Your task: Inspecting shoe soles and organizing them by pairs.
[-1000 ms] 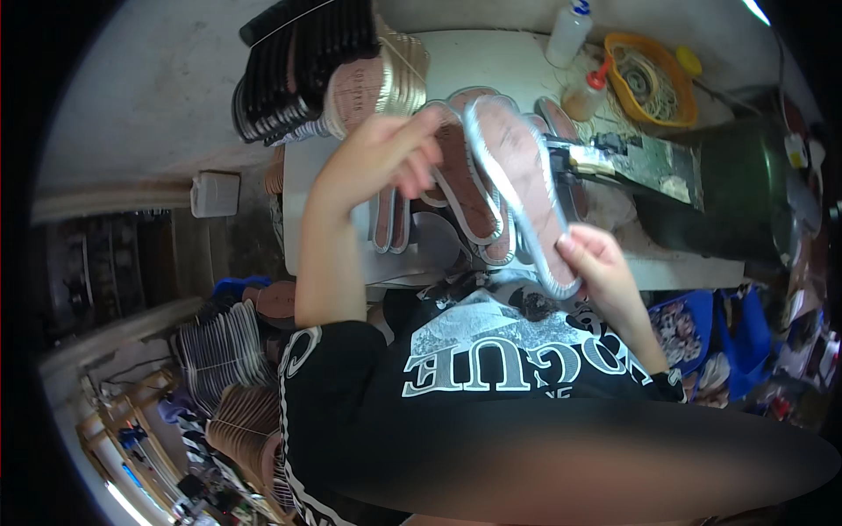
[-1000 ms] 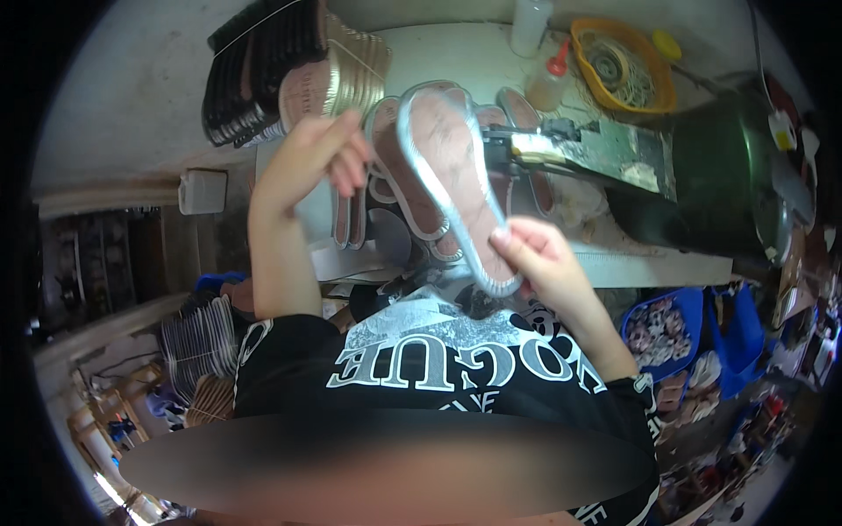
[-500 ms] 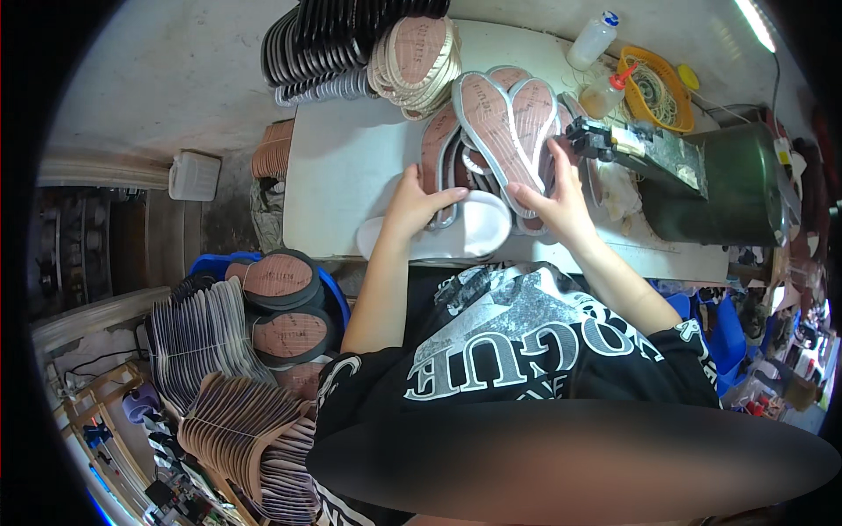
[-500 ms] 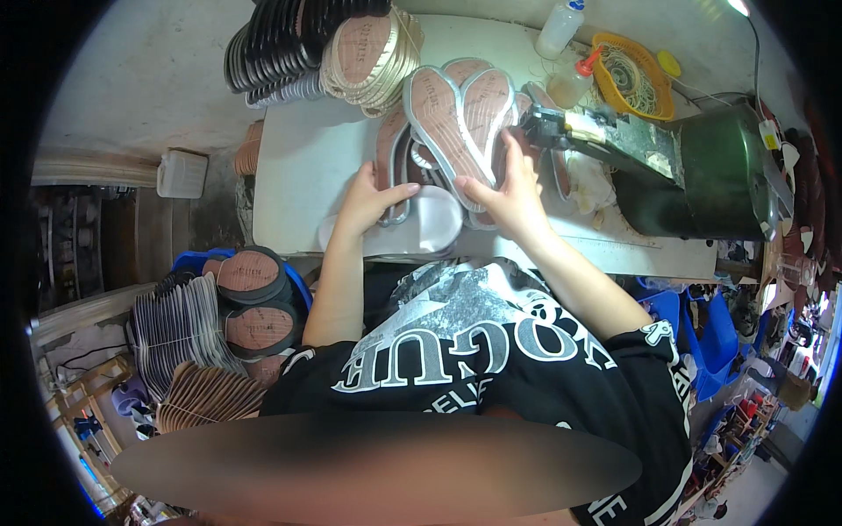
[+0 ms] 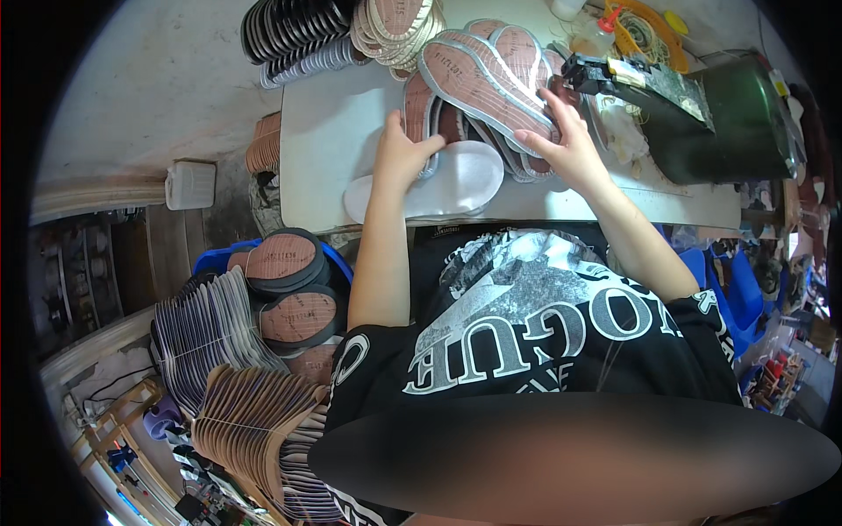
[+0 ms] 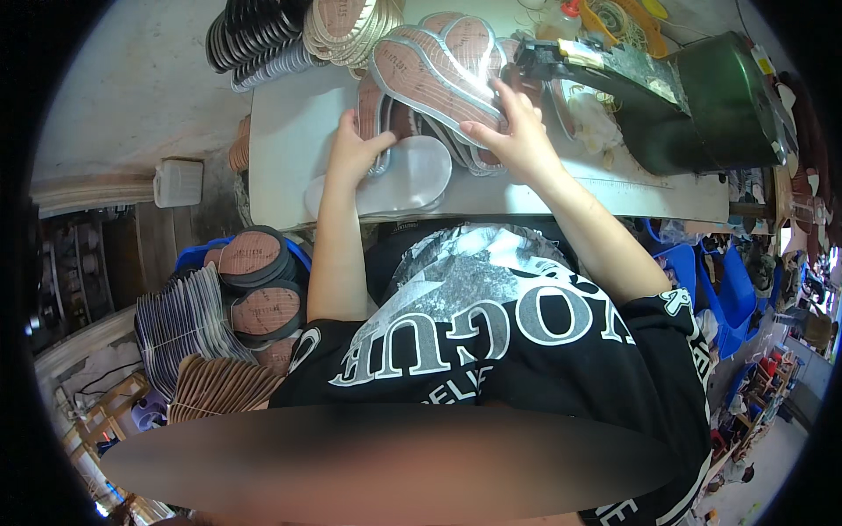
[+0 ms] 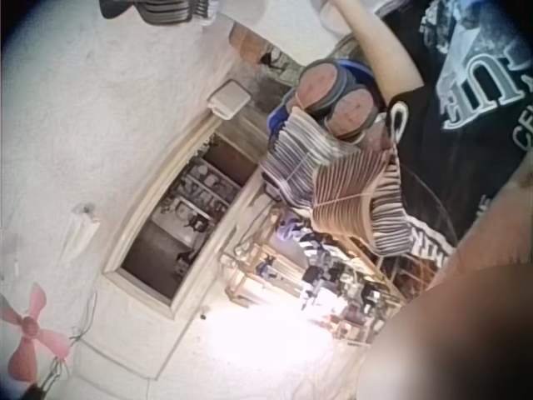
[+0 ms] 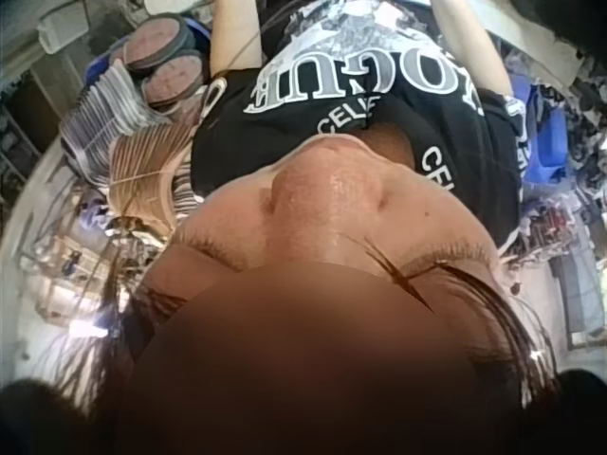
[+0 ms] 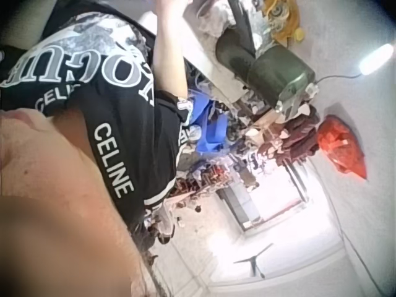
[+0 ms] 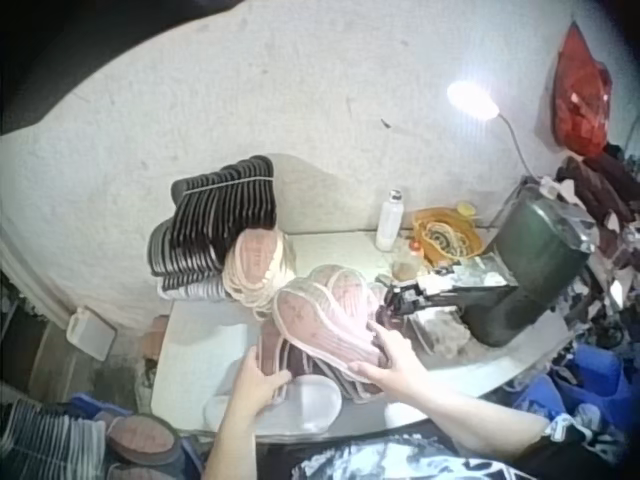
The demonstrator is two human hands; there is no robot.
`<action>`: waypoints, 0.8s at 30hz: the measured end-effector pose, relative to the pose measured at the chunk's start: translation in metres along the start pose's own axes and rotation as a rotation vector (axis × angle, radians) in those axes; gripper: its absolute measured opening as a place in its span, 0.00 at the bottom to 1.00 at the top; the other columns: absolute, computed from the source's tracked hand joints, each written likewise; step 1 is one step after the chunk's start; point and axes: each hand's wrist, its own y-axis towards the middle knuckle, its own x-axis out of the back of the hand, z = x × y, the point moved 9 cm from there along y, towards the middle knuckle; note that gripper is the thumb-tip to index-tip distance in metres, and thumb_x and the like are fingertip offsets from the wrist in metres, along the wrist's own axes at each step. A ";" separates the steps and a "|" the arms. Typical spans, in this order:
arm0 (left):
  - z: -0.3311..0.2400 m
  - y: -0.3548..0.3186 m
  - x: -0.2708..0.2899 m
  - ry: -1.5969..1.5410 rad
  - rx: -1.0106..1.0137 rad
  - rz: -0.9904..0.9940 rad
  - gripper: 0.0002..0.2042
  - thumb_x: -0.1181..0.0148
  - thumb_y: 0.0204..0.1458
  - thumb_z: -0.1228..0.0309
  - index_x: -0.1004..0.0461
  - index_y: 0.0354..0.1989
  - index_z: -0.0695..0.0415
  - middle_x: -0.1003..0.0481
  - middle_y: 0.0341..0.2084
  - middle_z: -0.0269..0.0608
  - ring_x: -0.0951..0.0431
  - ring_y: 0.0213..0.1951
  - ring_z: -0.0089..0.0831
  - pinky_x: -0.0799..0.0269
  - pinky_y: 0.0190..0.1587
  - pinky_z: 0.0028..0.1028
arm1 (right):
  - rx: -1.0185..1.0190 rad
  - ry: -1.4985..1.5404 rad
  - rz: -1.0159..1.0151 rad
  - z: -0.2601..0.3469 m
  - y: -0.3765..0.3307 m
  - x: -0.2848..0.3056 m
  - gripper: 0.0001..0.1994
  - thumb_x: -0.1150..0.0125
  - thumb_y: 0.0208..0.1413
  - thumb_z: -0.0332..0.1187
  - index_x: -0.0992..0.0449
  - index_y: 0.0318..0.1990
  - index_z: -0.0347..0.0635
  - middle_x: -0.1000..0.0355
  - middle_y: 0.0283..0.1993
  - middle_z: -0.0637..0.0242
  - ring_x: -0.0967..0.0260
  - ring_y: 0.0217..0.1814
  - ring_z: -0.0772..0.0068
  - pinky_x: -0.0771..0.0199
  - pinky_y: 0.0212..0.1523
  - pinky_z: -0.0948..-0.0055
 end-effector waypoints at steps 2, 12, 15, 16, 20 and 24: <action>-0.047 -0.023 0.020 0.397 -0.323 -0.352 0.38 0.26 0.32 0.60 0.37 0.52 0.65 0.35 0.48 0.55 0.36 0.53 0.49 0.39 0.56 0.41 | 0.196 -0.224 -0.100 0.010 -0.004 0.002 0.38 0.34 0.46 0.48 0.42 0.64 0.43 0.56 0.69 0.42 0.52 0.67 0.46 0.50 0.62 0.47; -0.027 -0.122 0.012 0.691 -0.547 -0.183 0.23 0.30 0.33 0.69 0.23 0.44 0.51 0.31 0.53 0.35 0.37 0.54 0.43 0.49 0.58 0.42 | 0.464 -0.259 0.008 0.067 -0.026 -0.001 0.26 0.37 0.50 0.44 0.30 0.56 0.47 0.50 0.69 0.54 0.54 0.70 0.50 0.60 0.65 0.50; -0.036 -0.134 0.025 0.678 -0.769 -0.236 0.17 0.33 0.34 0.76 0.20 0.38 0.51 0.26 0.47 0.32 0.34 0.51 0.39 0.49 0.57 0.40 | 0.498 -0.176 0.161 0.088 -0.036 0.024 0.20 0.38 0.50 0.37 0.28 0.52 0.44 0.44 0.67 0.60 0.53 0.70 0.53 0.57 0.65 0.52; -0.052 -0.138 0.033 0.627 -0.820 -0.318 0.16 0.35 0.38 0.78 0.20 0.38 0.53 0.23 0.38 0.32 0.31 0.48 0.36 0.43 0.52 0.37 | 0.574 -0.370 0.209 0.101 -0.044 0.034 0.20 0.36 0.49 0.35 0.27 0.50 0.44 0.42 0.66 0.61 0.51 0.69 0.55 0.56 0.65 0.54; -0.082 -0.145 0.082 0.152 -0.673 -0.424 0.05 0.40 0.48 0.78 0.23 0.34 0.64 0.24 0.35 0.46 0.28 0.38 0.34 0.34 0.42 0.28 | 0.642 -0.510 0.468 0.138 -0.050 0.071 0.17 0.37 0.47 0.29 0.25 0.47 0.43 0.37 0.63 0.61 0.44 0.66 0.58 0.50 0.63 0.58; -0.123 -0.124 0.073 -0.755 -0.581 -0.350 0.07 0.47 0.57 0.74 0.26 0.36 0.66 0.26 0.33 0.40 0.27 0.35 0.25 0.33 0.43 0.23 | 0.372 0.503 0.647 0.153 -0.040 0.070 0.36 0.33 0.46 0.33 0.42 0.63 0.34 0.36 0.60 0.53 0.40 0.63 0.65 0.41 0.61 0.63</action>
